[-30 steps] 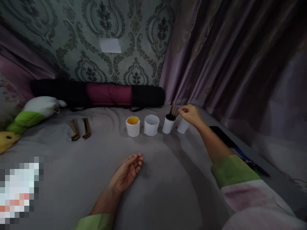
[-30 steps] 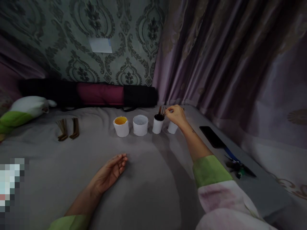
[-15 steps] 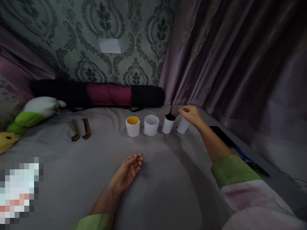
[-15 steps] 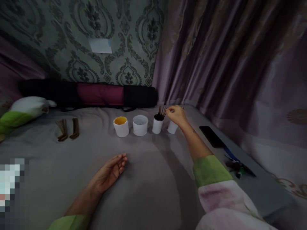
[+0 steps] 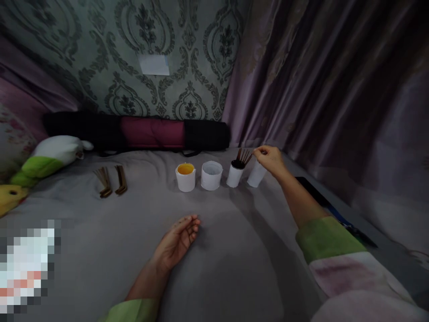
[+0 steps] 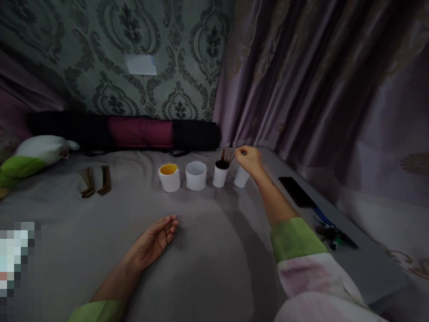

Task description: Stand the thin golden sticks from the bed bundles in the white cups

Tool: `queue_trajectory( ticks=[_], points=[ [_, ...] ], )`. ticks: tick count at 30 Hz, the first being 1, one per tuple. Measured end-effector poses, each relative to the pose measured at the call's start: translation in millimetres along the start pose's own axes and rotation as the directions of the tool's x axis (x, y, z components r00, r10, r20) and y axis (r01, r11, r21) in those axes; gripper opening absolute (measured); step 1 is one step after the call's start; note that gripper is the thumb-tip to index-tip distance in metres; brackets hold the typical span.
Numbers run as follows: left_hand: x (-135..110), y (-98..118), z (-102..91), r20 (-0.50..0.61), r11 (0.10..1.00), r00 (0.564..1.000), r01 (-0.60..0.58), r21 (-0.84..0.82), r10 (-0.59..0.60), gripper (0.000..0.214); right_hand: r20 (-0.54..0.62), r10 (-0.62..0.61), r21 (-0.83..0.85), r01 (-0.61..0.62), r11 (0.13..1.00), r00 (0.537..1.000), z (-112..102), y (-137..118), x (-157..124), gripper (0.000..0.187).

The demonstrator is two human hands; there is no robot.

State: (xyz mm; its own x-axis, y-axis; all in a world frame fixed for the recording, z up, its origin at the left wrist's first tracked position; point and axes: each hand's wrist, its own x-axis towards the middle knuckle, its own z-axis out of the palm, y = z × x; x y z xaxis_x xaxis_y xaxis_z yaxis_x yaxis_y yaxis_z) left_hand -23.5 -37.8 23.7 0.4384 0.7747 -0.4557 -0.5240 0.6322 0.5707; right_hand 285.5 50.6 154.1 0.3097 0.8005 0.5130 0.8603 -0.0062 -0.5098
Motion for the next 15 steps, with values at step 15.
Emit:
queue_trajectory(
  ticks=[15],
  points=[
    [-1, 0, -0.1, 0.008, 1.000, 1.000, -0.004, -0.011, 0.004, 0.010, -0.196, 0.066, 0.031, -0.061, 0.998, 0.978, -9, -14, -4, 0.023]
  ],
)
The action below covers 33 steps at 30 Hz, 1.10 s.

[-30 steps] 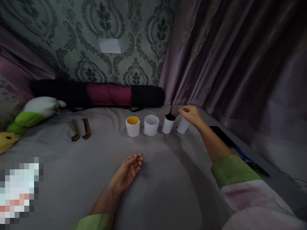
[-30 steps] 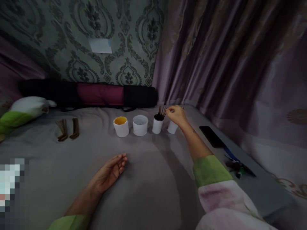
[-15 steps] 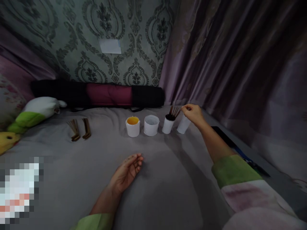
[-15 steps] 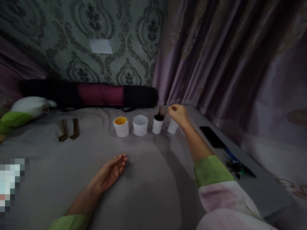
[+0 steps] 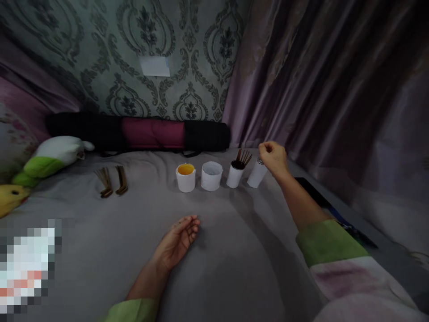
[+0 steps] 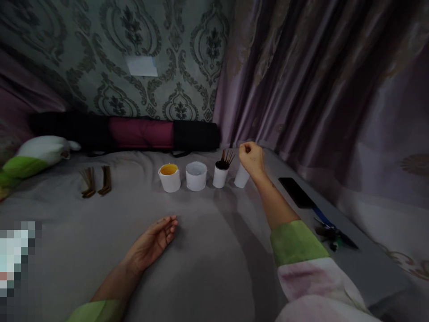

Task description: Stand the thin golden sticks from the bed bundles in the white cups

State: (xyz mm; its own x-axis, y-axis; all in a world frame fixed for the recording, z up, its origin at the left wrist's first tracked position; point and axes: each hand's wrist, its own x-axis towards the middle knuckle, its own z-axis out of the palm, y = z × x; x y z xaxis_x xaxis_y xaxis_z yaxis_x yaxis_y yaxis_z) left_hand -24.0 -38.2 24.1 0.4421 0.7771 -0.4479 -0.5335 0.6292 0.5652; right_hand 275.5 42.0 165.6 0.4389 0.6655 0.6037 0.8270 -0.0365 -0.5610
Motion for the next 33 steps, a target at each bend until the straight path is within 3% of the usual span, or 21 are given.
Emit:
queue_trajectory(
  ticks=[17, 23, 33],
  points=[
    [2, -2, -3.2, 0.037, 0.999, 0.999, -0.020, -0.029, 0.021, 0.010, 0.033, 0.001, 0.161, -0.007, 0.987, 0.999, 11, 5, -21, 0.027],
    [5, -3, -5.8, 0.059, 0.998, 0.998, -0.035, -0.054, 0.039, 0.012, 0.144, 0.062, 0.237, -0.095, 0.967, 0.988, 24, 0, -51, 0.027],
    [4, 0, -1.2, 0.056, 0.996, 0.998, -0.028, -0.087, 0.033, 0.010, 0.377, 0.097, 0.321, -0.228, 0.919, 0.921, 58, -11, -107, 0.028]
  ],
)
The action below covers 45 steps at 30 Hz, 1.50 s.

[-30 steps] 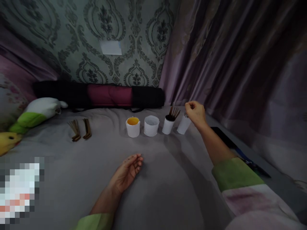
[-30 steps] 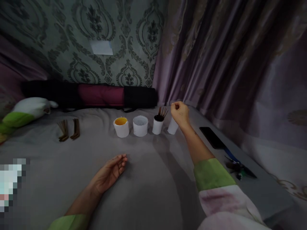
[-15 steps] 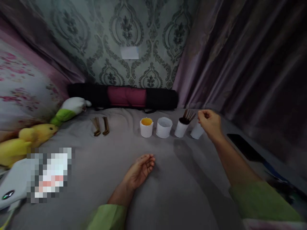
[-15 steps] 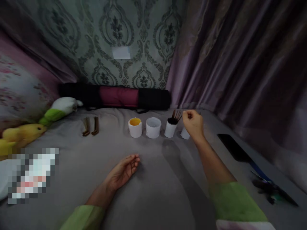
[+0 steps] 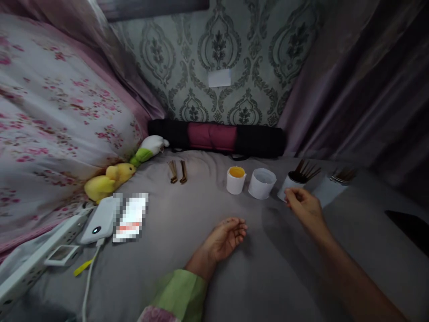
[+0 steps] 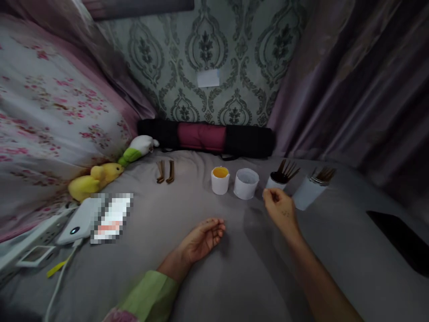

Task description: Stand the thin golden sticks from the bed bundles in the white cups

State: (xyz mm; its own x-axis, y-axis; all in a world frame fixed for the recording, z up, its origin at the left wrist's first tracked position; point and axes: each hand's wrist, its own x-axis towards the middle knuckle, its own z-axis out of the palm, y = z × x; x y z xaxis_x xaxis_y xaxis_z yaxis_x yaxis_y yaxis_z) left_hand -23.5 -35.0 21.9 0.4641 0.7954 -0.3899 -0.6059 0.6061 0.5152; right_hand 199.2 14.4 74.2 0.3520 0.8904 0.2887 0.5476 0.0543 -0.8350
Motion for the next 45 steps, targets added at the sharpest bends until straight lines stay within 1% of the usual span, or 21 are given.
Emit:
queue_trajectory(
  ticks=[3, 6, 10, 13, 17, 22, 27, 29, 33, 40, 45],
  points=[
    [2, -1, -2.4, 0.013, 1.000, 1.000, -0.007, 0.002, 0.007, 0.011, 0.081, -0.007, -0.009, 0.007, 1.000, 0.997, 18, 10, -9, 0.030],
    [3, -1, -4.1, 0.020, 1.000, 1.000, -0.003, 0.004, 0.003, 0.012, 0.131, -0.010, -0.013, 0.012, 1.000, 0.991, 35, 17, -17, 0.031],
    [3, -1, -3.7, 0.011, 1.000, 1.000, -0.005, 0.011, 0.005, 0.012, 0.202, -0.042, -0.029, 0.049, 0.998, 0.979, 51, 20, -26, 0.030],
    [2, -1, -2.5, 0.012, 1.000, 1.000, -0.014, 0.015, 0.014, 0.012, 0.228, -0.053, -0.044, 0.065, 0.997, 0.972, 58, 19, -31, 0.030],
    [3, -1, -0.5, 0.002, 0.999, 1.000, -0.002, 0.036, 0.001, 0.011, 0.224, -0.057, -0.040, 0.068, 0.997, 0.973, 62, 18, -37, 0.032],
    [5, 4, 2.4, -0.051, 0.991, 0.999, 0.015, 0.136, -0.008, 0.008, 0.205, -0.047, -0.032, 0.055, 0.998, 0.978, 63, 23, -42, 0.037],
    [11, 26, 1.0, -0.118, 0.962, 0.993, 0.005, 0.272, 0.028, 0.008, 0.209, -0.049, -0.010, 0.052, 0.999, 0.977, 62, 29, -44, 0.040],
    [14, 38, -2.1, -0.183, 0.938, 0.980, -0.016, 0.347, 0.084, 0.010, 0.221, -0.046, 0.001, 0.047, 0.999, 0.974, 62, 29, -45, 0.040],
    [23, 63, -12.1, -0.244, 0.911, 0.955, -0.054, 0.409, 0.167, 0.010, 0.222, -0.041, -0.012, 0.045, 0.999, 0.974, 61, 27, -46, 0.040],
    [34, 101, -30.2, -0.317, 0.823, 0.888, -0.109, 0.558, 0.333, 0.007, 0.207, -0.056, -0.012, 0.059, 0.998, 0.977, 61, 29, -46, 0.043],
    [36, 125, -36.0, -0.369, 0.740, 0.821, -0.094, 0.665, 0.436, 0.006, 0.215, -0.054, -0.010, 0.058, 0.998, 0.975, 61, 32, -47, 0.046]
  ],
)
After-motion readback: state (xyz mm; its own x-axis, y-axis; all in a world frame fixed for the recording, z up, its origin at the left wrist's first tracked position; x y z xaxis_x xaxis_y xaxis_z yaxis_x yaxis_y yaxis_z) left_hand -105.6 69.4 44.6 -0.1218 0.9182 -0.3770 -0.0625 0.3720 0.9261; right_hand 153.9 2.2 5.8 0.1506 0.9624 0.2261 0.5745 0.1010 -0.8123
